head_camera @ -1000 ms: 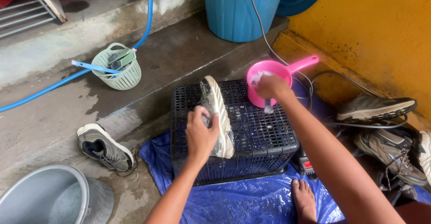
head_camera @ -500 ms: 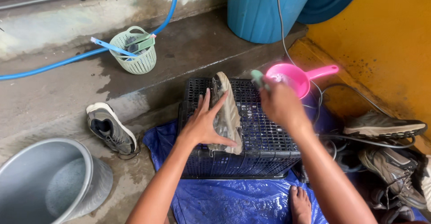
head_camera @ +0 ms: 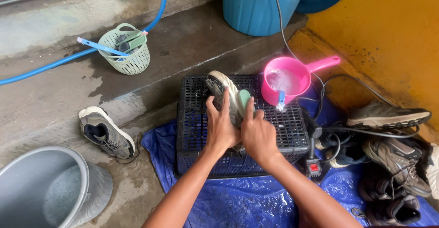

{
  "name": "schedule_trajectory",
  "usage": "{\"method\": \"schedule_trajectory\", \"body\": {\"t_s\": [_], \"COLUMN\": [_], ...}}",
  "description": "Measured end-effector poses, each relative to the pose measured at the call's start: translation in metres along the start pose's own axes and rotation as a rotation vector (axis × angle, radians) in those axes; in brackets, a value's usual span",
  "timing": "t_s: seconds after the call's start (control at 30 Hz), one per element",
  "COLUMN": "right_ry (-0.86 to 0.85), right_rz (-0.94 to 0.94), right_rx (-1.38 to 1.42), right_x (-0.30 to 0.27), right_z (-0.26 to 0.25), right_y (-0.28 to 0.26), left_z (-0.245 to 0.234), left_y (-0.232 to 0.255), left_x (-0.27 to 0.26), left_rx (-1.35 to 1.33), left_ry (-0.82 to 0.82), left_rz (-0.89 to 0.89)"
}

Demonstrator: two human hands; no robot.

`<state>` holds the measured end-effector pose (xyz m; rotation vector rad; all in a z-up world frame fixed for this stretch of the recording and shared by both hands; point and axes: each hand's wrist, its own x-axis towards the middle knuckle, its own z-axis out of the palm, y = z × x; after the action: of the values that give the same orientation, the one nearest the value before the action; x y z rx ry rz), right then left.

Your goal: The person scrubs a gray sneaker with a green brush, focusing on the upper and sole areas. The shoe is placed on a black plastic crate, and the person repeatedly scrubs different sections of the shoe.

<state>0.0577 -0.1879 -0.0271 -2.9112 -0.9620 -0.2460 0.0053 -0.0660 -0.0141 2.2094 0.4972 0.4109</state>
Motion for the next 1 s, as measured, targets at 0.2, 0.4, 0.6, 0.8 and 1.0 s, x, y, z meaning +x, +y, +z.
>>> {"method": "schedule_trajectory", "body": {"t_s": [0.2, 0.4, 0.6, 0.8, 1.0], "right_ry": [0.112, 0.051, 0.091, 0.034, -0.095], "right_rz": [-0.018, -0.083, -0.052, -0.049, -0.069], "right_rx": [0.132, 0.273, 0.062, 0.209, 0.102], "right_x": [0.055, 0.047, 0.016, 0.014, -0.015], "right_z": [0.033, 0.009, 0.015, -0.007, -0.021], "right_y": [0.017, 0.019, -0.001, 0.002, -0.005], "left_z": [-0.009, -0.039, -0.084, -0.057, -0.058], "left_y": [0.007, 0.022, -0.020, -0.028, -0.031], "left_x": [-0.001, -0.011, 0.023, 0.017, 0.036], "left_rx": [-0.121, 0.029, 0.230, 0.313, 0.214], "left_ry": [0.136, 0.095, -0.060, 0.227, -0.016], "left_rz": [-0.004, -0.148, 0.012, 0.229, 0.163]}}
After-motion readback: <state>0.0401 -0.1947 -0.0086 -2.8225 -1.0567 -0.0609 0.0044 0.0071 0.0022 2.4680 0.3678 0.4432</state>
